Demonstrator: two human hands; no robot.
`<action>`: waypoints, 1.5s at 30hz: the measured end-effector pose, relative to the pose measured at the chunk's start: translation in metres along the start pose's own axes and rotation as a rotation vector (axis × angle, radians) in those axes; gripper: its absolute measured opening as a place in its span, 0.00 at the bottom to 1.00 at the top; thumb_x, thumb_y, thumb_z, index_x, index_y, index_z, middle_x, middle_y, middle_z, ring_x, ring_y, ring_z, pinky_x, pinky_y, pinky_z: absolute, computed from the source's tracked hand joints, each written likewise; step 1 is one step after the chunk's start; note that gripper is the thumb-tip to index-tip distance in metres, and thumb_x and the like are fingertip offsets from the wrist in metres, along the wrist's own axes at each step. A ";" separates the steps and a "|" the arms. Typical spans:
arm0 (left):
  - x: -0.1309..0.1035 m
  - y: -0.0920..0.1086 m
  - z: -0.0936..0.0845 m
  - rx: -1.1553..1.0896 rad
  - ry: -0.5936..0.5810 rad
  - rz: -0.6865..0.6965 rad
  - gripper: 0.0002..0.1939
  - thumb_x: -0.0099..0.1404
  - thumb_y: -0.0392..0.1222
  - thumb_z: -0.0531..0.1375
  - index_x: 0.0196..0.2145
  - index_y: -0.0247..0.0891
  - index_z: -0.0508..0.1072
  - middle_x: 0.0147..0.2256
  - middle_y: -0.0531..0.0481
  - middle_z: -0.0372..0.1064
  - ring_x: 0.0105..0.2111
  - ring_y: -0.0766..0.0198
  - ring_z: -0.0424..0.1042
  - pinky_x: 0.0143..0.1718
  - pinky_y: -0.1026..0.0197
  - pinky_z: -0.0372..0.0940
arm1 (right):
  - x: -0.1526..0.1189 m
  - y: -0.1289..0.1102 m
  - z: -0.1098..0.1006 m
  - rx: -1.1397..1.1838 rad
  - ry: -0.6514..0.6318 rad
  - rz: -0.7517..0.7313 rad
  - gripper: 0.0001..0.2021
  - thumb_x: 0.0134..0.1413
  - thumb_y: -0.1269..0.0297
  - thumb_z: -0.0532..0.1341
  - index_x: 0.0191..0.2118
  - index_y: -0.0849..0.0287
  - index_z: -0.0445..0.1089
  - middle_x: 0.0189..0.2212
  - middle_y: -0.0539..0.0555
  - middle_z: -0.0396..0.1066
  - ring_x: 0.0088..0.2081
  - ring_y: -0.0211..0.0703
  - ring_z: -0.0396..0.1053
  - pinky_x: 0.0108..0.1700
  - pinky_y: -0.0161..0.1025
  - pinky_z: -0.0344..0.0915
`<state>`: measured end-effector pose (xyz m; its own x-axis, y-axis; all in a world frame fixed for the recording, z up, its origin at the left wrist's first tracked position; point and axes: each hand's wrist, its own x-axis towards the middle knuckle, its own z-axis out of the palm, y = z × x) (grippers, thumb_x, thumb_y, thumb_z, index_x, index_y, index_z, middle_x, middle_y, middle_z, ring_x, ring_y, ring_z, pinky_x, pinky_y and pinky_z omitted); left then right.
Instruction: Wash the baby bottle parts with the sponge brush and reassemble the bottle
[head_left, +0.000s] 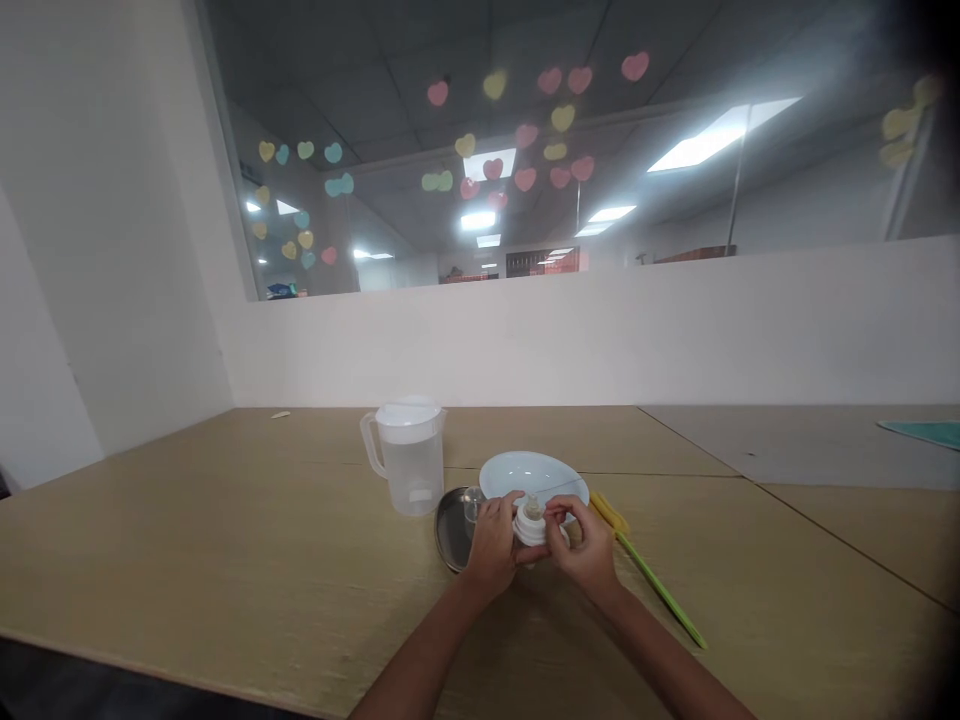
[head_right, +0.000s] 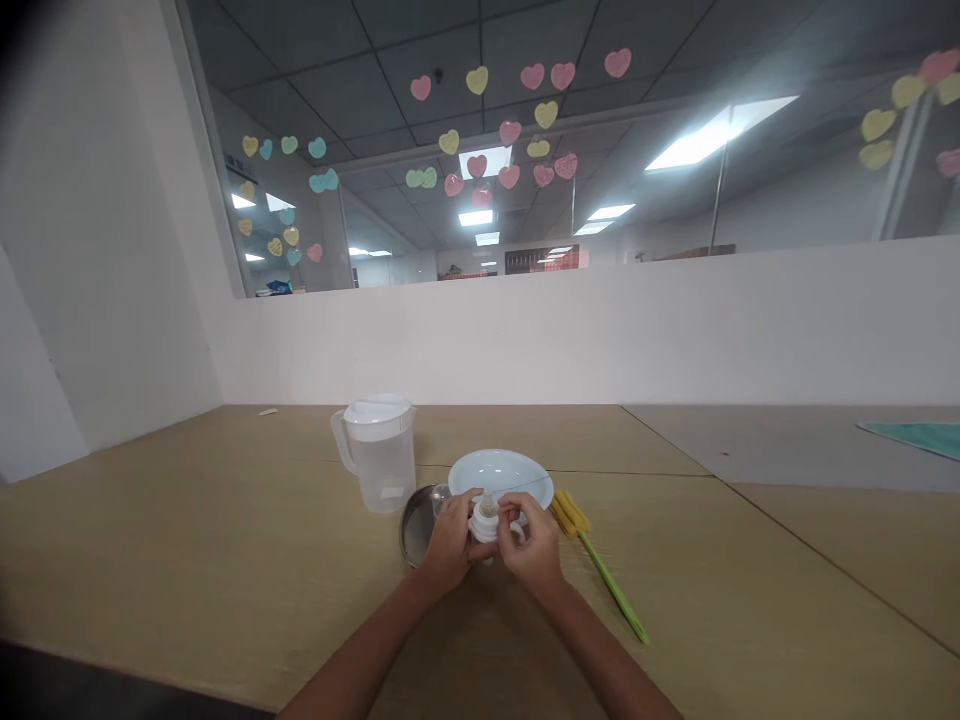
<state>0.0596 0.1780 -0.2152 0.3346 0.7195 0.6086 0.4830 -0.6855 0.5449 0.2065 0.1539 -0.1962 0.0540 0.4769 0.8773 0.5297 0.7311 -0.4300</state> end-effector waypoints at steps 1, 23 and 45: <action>0.000 0.000 0.000 -0.010 -0.004 0.007 0.31 0.57 0.55 0.59 0.52 0.36 0.58 0.44 0.42 0.66 0.47 0.51 0.63 0.49 0.50 0.56 | -0.001 0.001 0.001 -0.013 0.015 -0.010 0.05 0.49 0.67 0.56 0.34 0.58 0.65 0.27 0.51 0.68 0.29 0.40 0.66 0.34 0.36 0.65; 0.002 -0.006 0.006 -0.190 0.007 -0.131 0.39 0.40 0.33 0.66 0.52 0.40 0.61 0.45 0.47 0.65 0.44 0.55 0.63 0.47 0.54 0.57 | 0.005 -0.008 0.019 -0.236 -0.082 0.171 0.16 0.45 0.51 0.60 0.36 0.58 0.68 0.27 0.52 0.63 0.31 0.43 0.63 0.33 0.39 0.62; 0.004 -0.026 -0.029 0.118 0.366 -0.042 0.21 0.64 0.49 0.49 0.51 0.37 0.62 0.43 0.43 0.66 0.44 0.56 0.64 0.47 0.54 0.59 | -0.016 0.017 0.015 -0.038 -0.134 0.217 0.19 0.48 0.52 0.60 0.42 0.60 0.61 0.37 0.57 0.68 0.38 0.46 0.66 0.40 0.41 0.65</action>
<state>0.0246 0.1950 -0.2101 0.0112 0.6448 0.7643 0.5869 -0.6231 0.5170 0.2016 0.1658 -0.2207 0.0585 0.6831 0.7280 0.5495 0.5868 -0.5947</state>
